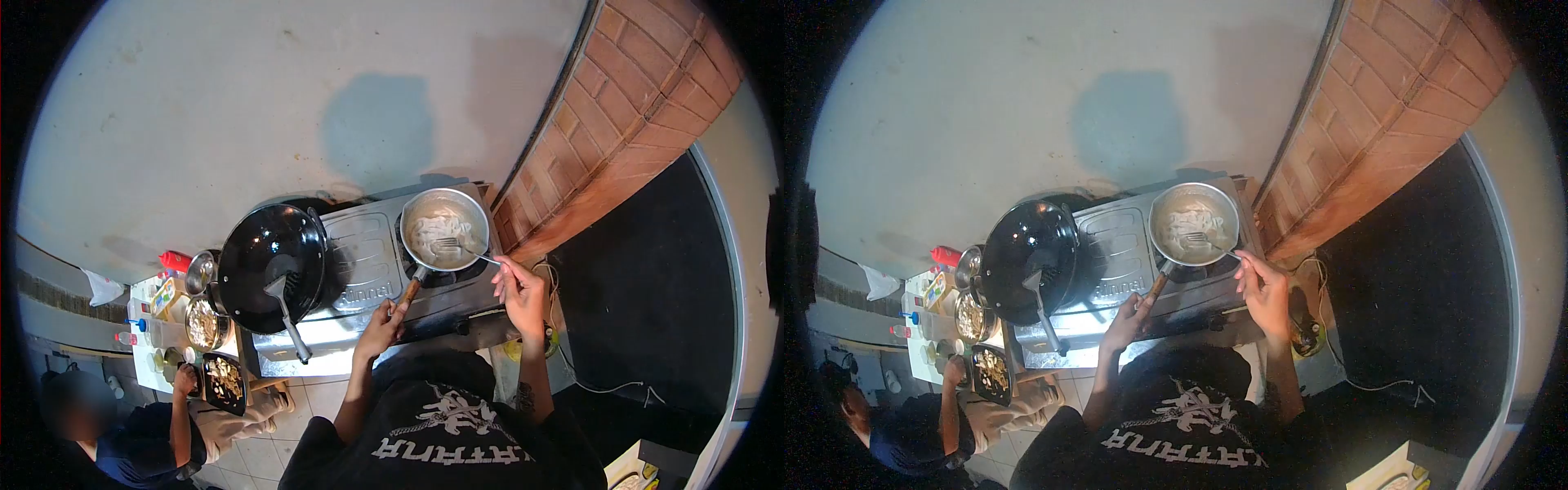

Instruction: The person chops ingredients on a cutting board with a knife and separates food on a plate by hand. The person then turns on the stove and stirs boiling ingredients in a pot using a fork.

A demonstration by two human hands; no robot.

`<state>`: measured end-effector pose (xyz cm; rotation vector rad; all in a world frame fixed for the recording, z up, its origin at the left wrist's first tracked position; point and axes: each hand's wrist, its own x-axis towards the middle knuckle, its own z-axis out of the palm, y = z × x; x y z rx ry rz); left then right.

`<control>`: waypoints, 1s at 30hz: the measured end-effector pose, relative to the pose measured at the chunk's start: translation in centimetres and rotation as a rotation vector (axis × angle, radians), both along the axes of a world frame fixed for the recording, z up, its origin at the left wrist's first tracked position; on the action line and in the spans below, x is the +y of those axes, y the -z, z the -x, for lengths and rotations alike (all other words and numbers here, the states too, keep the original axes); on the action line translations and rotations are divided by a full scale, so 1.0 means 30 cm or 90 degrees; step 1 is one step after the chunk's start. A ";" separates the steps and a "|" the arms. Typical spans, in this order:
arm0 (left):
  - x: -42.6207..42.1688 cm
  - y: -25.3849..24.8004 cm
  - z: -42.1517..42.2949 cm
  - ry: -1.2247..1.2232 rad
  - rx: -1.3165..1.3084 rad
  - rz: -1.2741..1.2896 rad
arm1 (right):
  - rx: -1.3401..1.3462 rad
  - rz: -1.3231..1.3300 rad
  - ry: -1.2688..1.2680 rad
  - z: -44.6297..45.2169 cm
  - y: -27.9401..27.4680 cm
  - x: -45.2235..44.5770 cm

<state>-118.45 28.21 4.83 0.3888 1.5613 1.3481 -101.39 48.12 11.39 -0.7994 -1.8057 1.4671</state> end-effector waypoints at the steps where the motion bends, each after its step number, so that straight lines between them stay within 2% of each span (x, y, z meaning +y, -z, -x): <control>1: -0.001 0.003 -0.001 0.000 -0.001 -0.001 | -0.010 -0.019 0.002 -0.004 -0.007 0.000; 7: -0.002 0.039 -0.001 -0.013 -0.002 -0.037 | -0.015 -0.024 -0.061 -0.002 0.089 -0.014; 11: -0.002 0.008 -0.007 -0.020 -0.004 -0.023 | 0.033 0.018 0.009 0.023 0.141 -0.011; 17: -0.004 0.051 -0.023 -0.062 -0.022 -0.049 | 0.057 -0.017 0.054 0.030 0.084 0.025; 20: -0.002 0.008 -0.031 -0.058 -0.026 -0.022 | 0.014 -0.080 0.088 0.021 0.065 0.041; 24: 0.003 -0.028 -0.038 -0.037 0.004 0.040 | -0.039 -0.080 0.087 0.032 0.063 0.051; 30: 0.002 -0.060 -0.058 -0.024 -0.007 0.057 | 0.040 0.049 0.041 0.108 0.142 0.049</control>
